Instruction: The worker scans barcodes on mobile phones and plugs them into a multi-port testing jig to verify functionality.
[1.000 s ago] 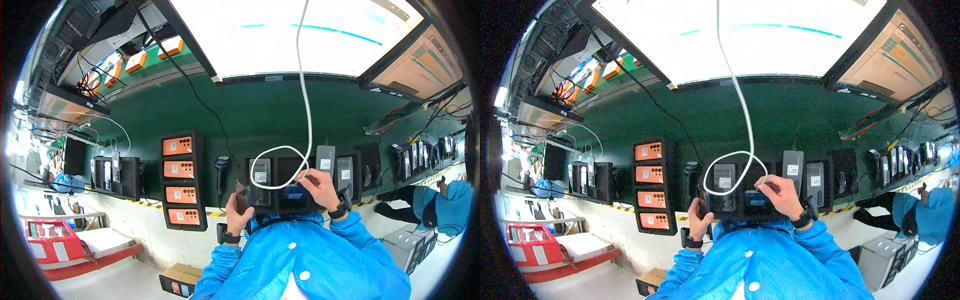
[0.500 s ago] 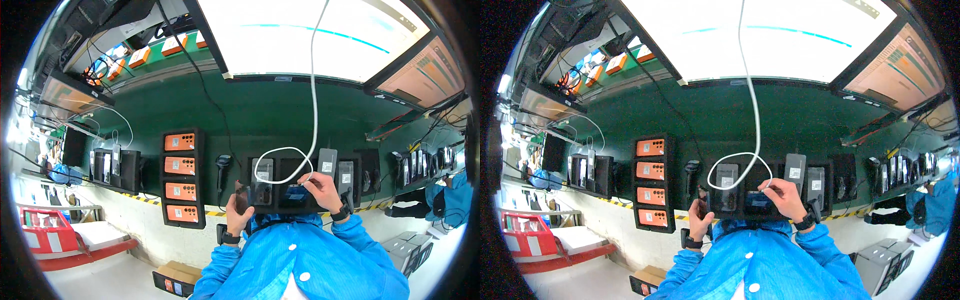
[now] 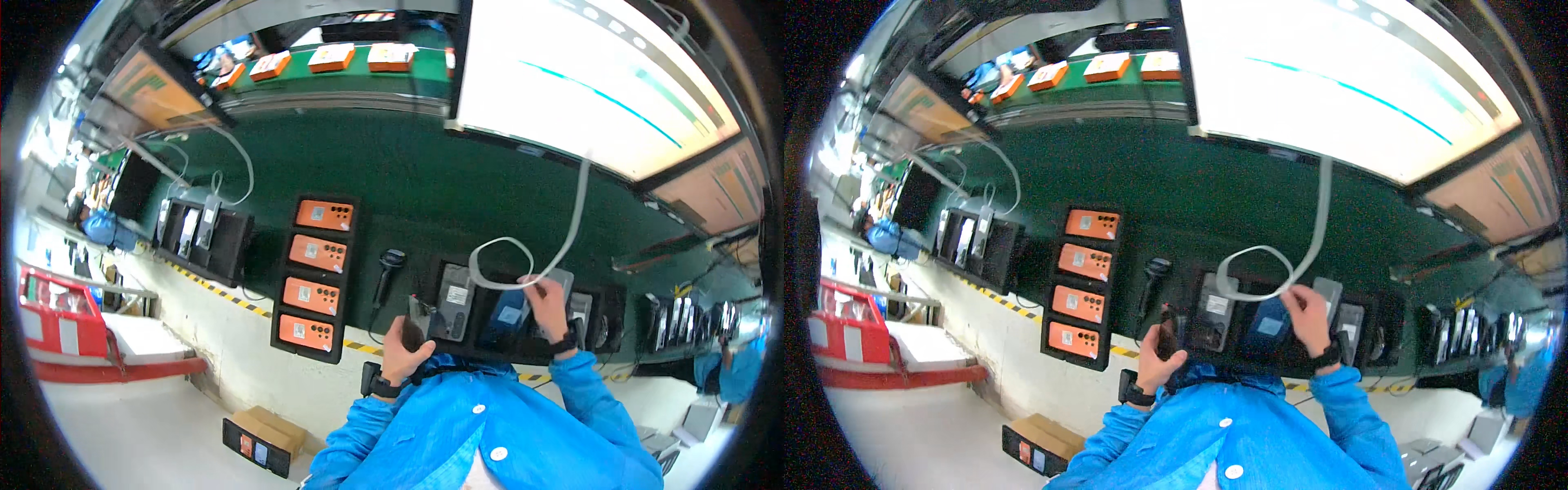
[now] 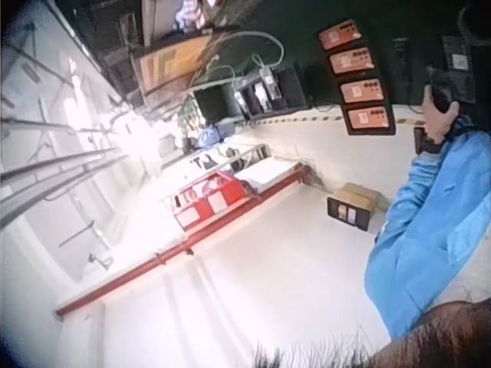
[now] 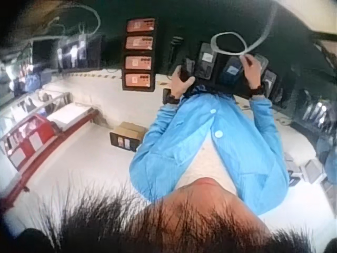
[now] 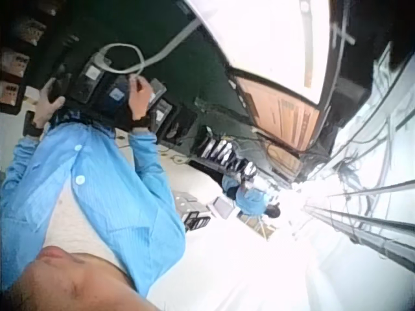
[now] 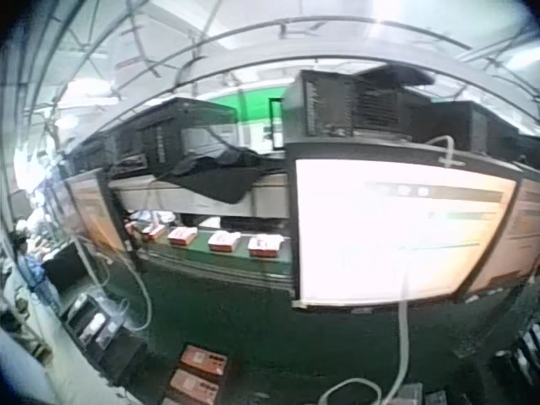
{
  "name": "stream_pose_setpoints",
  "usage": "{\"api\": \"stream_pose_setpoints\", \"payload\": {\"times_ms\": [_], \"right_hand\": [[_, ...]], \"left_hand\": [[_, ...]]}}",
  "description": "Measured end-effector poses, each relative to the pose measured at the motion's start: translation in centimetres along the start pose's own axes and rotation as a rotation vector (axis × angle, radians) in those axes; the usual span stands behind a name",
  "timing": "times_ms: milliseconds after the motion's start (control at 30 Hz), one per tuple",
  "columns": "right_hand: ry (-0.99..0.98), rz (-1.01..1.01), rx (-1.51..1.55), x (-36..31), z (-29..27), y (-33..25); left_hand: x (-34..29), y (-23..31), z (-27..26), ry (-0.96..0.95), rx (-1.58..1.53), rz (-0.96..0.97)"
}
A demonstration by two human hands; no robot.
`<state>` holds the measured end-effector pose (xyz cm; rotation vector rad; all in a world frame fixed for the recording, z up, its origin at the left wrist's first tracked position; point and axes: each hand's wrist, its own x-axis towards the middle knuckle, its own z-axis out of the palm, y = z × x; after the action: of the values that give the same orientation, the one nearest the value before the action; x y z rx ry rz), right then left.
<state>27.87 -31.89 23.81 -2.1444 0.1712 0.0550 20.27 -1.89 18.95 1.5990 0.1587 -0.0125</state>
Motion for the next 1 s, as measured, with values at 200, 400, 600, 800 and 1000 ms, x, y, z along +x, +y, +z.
{"api": "stream_pose_setpoints", "payload": {"times_ms": [200,400,600,800,1000], "right_hand": [[0.342,-0.162,-0.048,5.5,2.8,5.4],[0.313,-0.136,0.217,-0.1,6.3,-2.2],[0.04,-0.097,0.603,-3.6,9.4,-3.8],[-0.053,-0.049,0.622,-3.0,9.0,-4.1],[0.186,0.043,0.635,-3.9,8.9,-1.8]], "left_hand": [[-1.1,-0.7,-2.5,0.003,0.234,-0.126],[-1.9,-1.2,-6.1,0.166,0.225,-0.11],[-0.9,0.0,-9.2,0.398,0.371,-0.02],[1.7,1.1,-13.9,0.397,0.559,-0.116],[12.2,1.0,-19.9,0.413,0.882,-0.154]]}}
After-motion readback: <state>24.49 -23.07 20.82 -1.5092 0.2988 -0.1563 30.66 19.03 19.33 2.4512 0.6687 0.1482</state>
